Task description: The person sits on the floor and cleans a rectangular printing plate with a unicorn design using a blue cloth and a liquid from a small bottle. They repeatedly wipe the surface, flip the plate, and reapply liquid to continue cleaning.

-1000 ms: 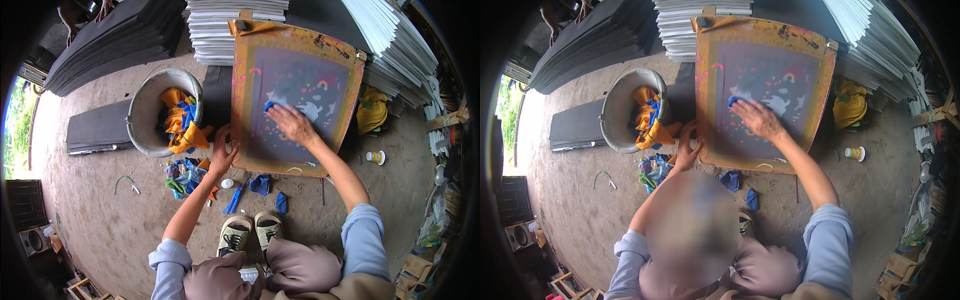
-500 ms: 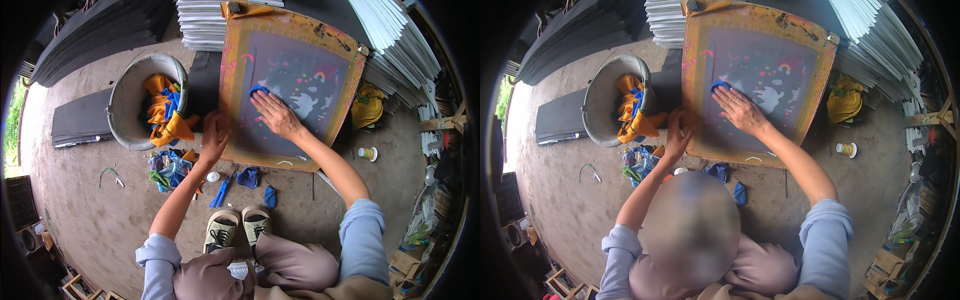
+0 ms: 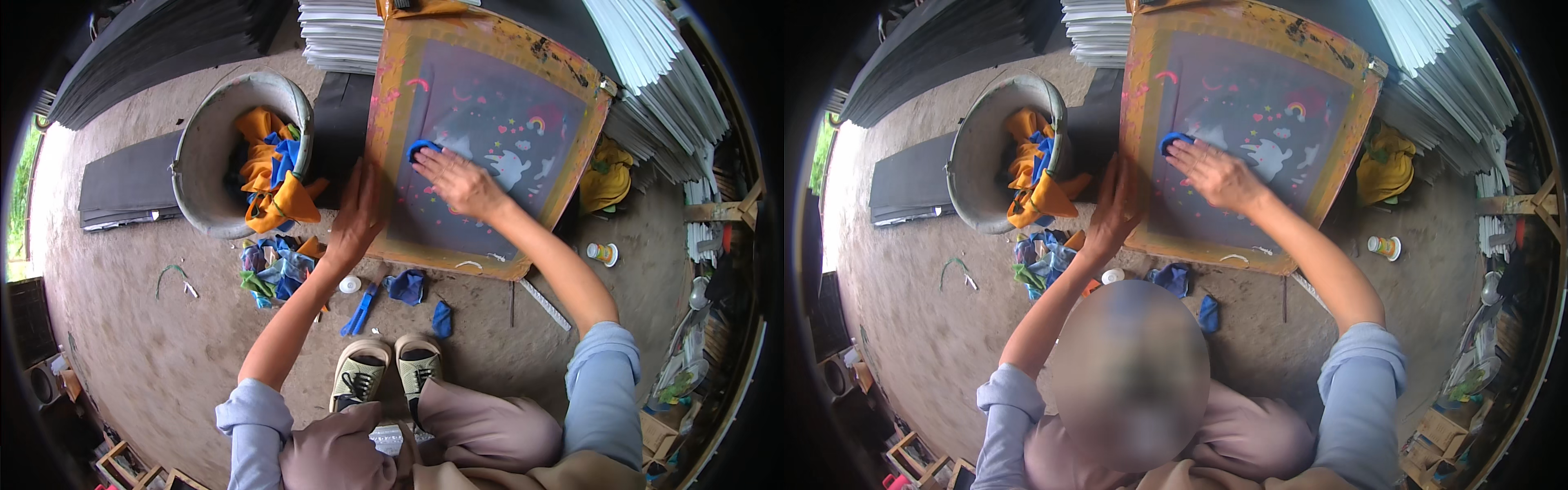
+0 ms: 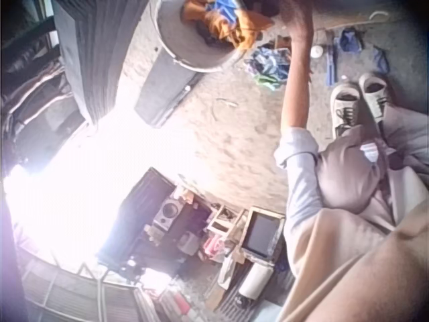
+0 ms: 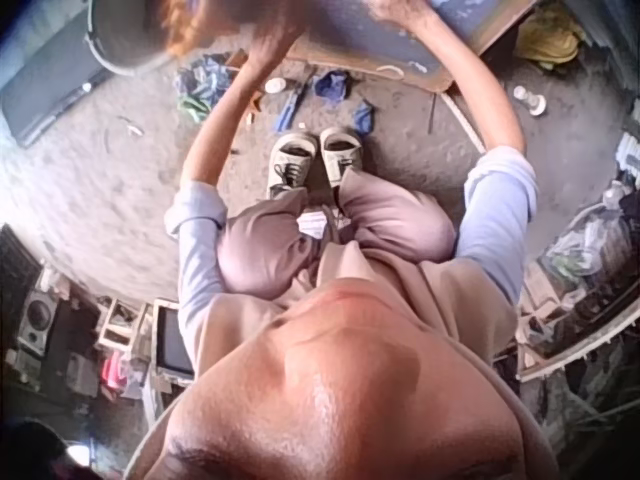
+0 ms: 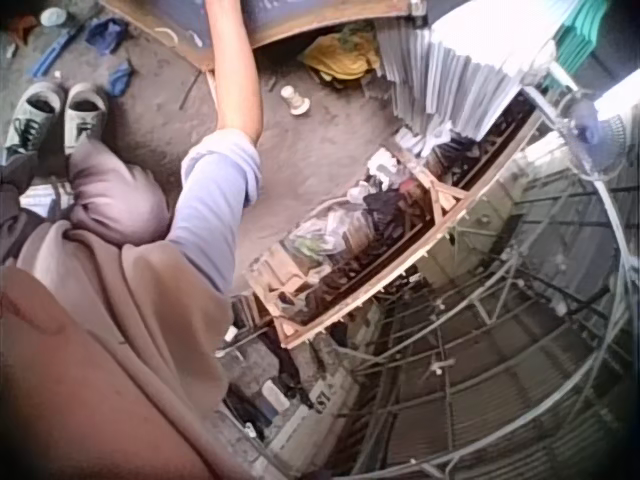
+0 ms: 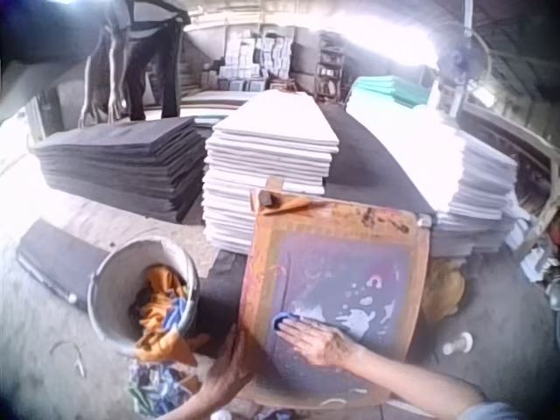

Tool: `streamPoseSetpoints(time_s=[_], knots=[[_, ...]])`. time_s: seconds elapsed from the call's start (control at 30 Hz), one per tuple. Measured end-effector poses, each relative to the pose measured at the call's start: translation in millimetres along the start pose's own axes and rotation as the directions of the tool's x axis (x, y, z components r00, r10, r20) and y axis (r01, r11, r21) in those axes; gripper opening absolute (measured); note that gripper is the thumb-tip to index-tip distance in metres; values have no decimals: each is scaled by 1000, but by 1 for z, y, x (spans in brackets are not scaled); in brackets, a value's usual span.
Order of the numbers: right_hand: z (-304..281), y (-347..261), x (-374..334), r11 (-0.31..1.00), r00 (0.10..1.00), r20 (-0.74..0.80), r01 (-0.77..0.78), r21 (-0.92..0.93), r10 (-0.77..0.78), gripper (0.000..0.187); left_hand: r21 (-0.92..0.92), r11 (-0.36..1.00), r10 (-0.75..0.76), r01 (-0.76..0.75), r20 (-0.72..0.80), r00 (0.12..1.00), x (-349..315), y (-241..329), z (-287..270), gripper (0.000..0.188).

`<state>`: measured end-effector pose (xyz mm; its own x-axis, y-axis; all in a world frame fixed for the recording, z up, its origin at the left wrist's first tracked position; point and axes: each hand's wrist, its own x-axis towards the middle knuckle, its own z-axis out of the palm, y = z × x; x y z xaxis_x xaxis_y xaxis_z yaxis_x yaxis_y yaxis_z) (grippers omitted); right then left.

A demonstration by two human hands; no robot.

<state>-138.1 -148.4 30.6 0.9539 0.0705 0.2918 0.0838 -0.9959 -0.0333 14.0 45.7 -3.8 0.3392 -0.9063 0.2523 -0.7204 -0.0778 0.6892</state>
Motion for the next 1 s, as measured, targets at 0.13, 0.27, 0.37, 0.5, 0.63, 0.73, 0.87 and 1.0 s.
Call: streamPoseSetpoints(time_s=[0.13,0.27,0.37,0.5,0.63,0.73,0.87,1.0], knots=[[-7,6,8,896,942,-213,-316,-312,258,45,366,927,42,-84,121,992,-2,4,-1,107],[-11,13,3,989,996,-75,39,-146,-50,42,560,821,47,-112,129,991,-1,5,-3,115],[-3,7,-2,963,963,-188,-222,-151,193,40,606,783,81,-142,127,989,1,8,1,115],[-14,12,-2,969,973,-138,-204,-139,185,37,665,735,54,-131,135,989,-2,6,0,115],[-1,-6,-6,950,943,-201,-292,-113,266,38,659,740,51,-136,147,988,1,12,4,105],[-13,4,-2,991,998,-57,-5,-137,-3,41,697,697,81,-169,159,984,-2,2,2,85],[-4,-3,3,934,918,-266,-334,-127,293,40,668,709,154,-225,165,974,-9,2,13,65],[-20,17,7,964,981,-166,-138,-229,101,43,640,742,138,-200,146,980,-11,2,13,63]])
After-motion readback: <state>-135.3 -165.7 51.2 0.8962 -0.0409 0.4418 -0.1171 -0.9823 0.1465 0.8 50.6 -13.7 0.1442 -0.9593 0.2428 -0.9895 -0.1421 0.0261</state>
